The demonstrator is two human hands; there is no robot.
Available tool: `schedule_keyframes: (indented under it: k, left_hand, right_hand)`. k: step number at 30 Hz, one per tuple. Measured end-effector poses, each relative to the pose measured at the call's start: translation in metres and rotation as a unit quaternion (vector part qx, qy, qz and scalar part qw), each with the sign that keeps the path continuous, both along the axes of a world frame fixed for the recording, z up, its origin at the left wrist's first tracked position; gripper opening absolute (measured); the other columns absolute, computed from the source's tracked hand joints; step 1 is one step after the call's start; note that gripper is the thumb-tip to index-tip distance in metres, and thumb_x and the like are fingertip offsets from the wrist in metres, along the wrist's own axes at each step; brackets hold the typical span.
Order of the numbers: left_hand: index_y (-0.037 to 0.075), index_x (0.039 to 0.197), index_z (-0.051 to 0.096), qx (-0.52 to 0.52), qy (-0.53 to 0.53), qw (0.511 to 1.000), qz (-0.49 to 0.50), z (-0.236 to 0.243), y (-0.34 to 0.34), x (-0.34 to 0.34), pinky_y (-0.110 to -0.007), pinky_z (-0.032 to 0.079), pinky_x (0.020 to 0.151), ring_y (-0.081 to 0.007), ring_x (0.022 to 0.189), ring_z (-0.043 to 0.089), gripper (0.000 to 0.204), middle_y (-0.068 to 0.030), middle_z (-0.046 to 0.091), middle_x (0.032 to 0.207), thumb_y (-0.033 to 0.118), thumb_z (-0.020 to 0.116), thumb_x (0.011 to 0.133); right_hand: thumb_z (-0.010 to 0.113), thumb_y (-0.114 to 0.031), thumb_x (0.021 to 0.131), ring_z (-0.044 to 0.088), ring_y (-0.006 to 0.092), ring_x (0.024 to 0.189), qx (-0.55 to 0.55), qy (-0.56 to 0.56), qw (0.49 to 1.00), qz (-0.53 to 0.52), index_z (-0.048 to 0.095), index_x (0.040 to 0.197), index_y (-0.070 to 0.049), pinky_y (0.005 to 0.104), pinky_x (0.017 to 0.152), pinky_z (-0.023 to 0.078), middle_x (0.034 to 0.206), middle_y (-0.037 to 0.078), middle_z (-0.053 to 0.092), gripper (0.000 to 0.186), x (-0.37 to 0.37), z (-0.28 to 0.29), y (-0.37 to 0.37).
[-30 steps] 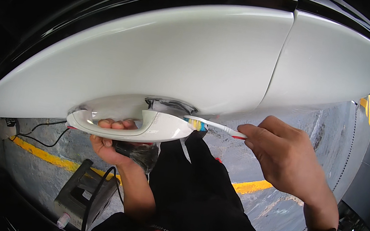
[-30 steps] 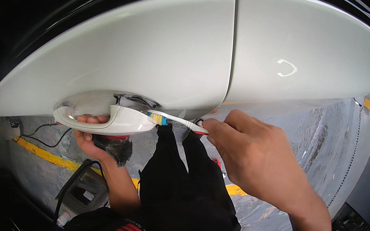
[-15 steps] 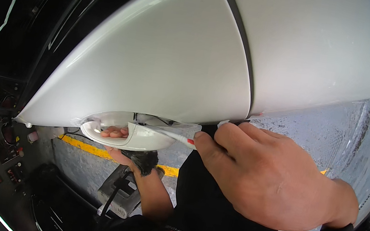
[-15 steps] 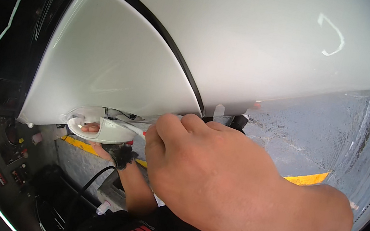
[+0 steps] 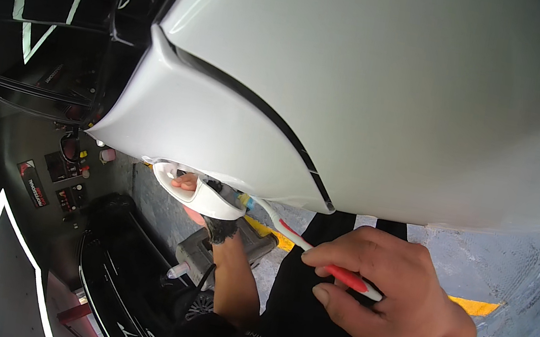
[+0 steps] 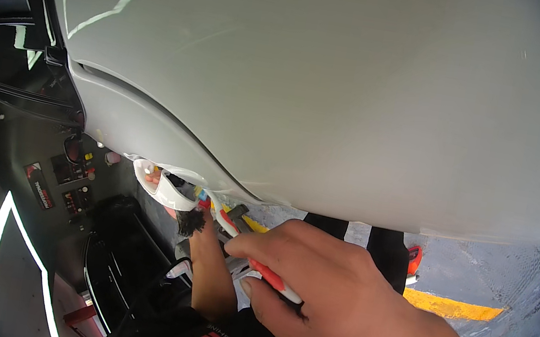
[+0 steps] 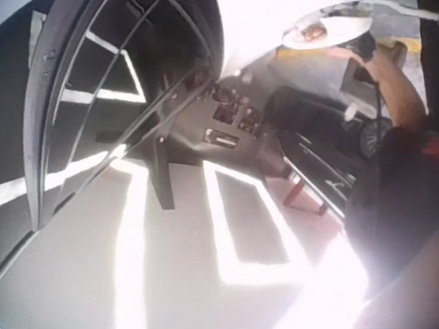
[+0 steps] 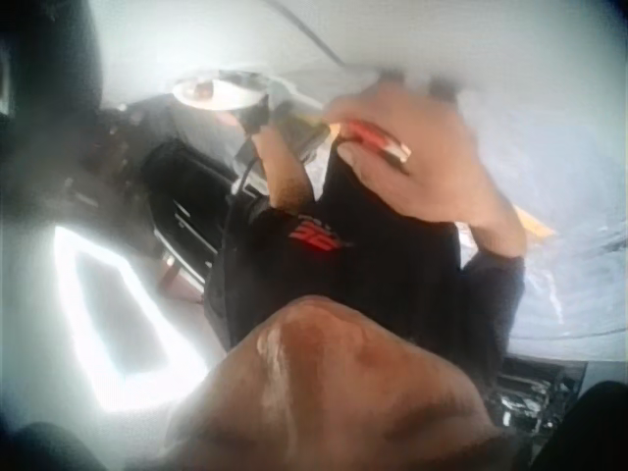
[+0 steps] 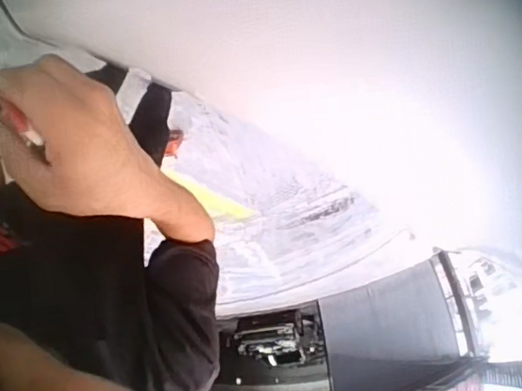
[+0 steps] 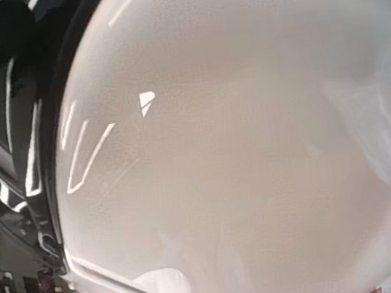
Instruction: The person scrubs the door handle of a white car using a toothbrush and a small brush, applying cleaning solution from a spray bottle. They then move to the rear door, spraying and scrubbing the window trim and door panel with the same brushes.
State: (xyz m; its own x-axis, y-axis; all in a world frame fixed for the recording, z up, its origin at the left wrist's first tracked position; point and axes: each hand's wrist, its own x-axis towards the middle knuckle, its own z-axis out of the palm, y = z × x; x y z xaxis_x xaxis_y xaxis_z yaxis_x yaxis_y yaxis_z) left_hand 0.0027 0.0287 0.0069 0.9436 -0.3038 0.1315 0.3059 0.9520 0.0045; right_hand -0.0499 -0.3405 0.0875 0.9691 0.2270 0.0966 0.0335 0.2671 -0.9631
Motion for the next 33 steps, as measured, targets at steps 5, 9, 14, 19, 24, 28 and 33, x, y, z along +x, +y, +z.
schedule_keyframes:
  k: [5, 9, 14, 19, 24, 28, 33]
  left_hand:
    - [0.01, 0.112, 0.067, 0.051, 0.014, 0.998, 0.029, -0.009, 0.013, 0.002, -0.047, 0.046, 0.104, -0.0201, 0.117, 0.061, 0.035, -0.008, 0.067, 0.119, 0.037, 0.047, 0.103]
    - [0.009, 0.112, 0.067, 0.052, 0.007, 0.998, -0.038, 0.005, -0.005, 0.003, -0.045, 0.045, 0.106, -0.0211, 0.117, 0.062, 0.034, -0.0086, 0.067, 0.117, 0.036, 0.049, 0.103]
    - [0.007, 0.113, 0.066, 0.049, 0.01, 0.999, 0.004, -0.025, 0.055, 0.001, -0.043, 0.046, 0.106, -0.022, 0.115, 0.063, 0.035, -0.0095, 0.068, 0.117, 0.035, 0.049, 0.103]
    - [0.006, 0.115, 0.065, 0.049, 0.01, 0.999, 0.002, -0.023, 0.052, 0.0, -0.043, 0.045, 0.106, -0.0224, 0.116, 0.062, 0.037, -0.0097, 0.068, 0.117, 0.037, 0.049, 0.102]
    - [0.006, 0.116, 0.065, 0.067, -0.001, 0.998, 0.0, -0.017, 0.049, 0.003, -0.044, 0.045, 0.107, -0.0228, 0.117, 0.062, 0.039, -0.01, 0.067, 0.117, 0.038, 0.049, 0.102]
    - [0.005, 0.117, 0.065, 0.058, -0.005, 0.998, -0.001, -0.013, 0.048, 0.0, -0.044, 0.045, 0.107, -0.0231, 0.118, 0.061, 0.041, -0.0101, 0.067, 0.116, 0.039, 0.049, 0.102]
    - [0.005, 0.117, 0.065, 0.035, 0.012, 0.999, -0.031, 0.004, 0.015, 0.007, -0.044, 0.044, 0.107, -0.0239, 0.12, 0.059, 0.043, -0.0101, 0.067, 0.117, 0.041, 0.046, 0.103]
  right_hand:
    - [0.071, -0.001, 0.083, 0.063, 0.0185, 0.078, 0.091, -0.038, 0.993, -0.066, 0.067, 0.115, -0.002, 0.0291, 0.068, 0.051, 0.098, 0.011, 0.066, 0.032, -0.01, -0.026, 0.015]
    - [0.066, -0.004, 0.087, 0.062, 0.0189, 0.075, 0.087, -0.049, 0.99, -0.095, 0.068, 0.113, 0.0, 0.0286, 0.067, 0.05, 0.092, 0.013, 0.065, 0.026, -0.011, -0.023, 0.027]
    - [0.063, 0.0, 0.086, 0.062, 0.0222, 0.077, 0.12, -0.035, 0.991, -0.051, 0.065, 0.114, 0.0, 0.0313, 0.069, 0.051, 0.094, 0.014, 0.063, 0.028, -0.001, -0.021, 0.035]
    - [0.061, 0.001, 0.085, 0.063, 0.0231, 0.076, 0.089, -0.022, 0.995, -0.028, 0.061, 0.111, -0.001, 0.0325, 0.069, 0.052, 0.092, 0.013, 0.063, 0.026, -0.003, -0.008, 0.039]
    - [0.061, -0.006, 0.088, 0.062, 0.0291, 0.065, 0.079, -0.068, 0.994, -0.035, 0.056, 0.109, -0.002, 0.038, 0.06, 0.053, 0.087, 0.015, 0.057, 0.022, -0.001, -0.012, 0.047]
    - [0.06, -0.006, 0.09, 0.061, 0.0243, 0.066, 0.126, -0.048, 0.989, -0.067, 0.06, 0.101, 0.0, 0.0338, 0.062, 0.051, 0.085, 0.013, 0.059, 0.012, -0.005, -0.019, 0.049]
    - [0.055, -0.006, 0.095, 0.061, 0.0136, 0.063, 0.182, 0.019, 0.97, -0.161, 0.064, 0.097, 0.002, 0.0266, 0.058, 0.048, 0.081, 0.011, 0.063, 0.013, -0.015, -0.035, 0.068]
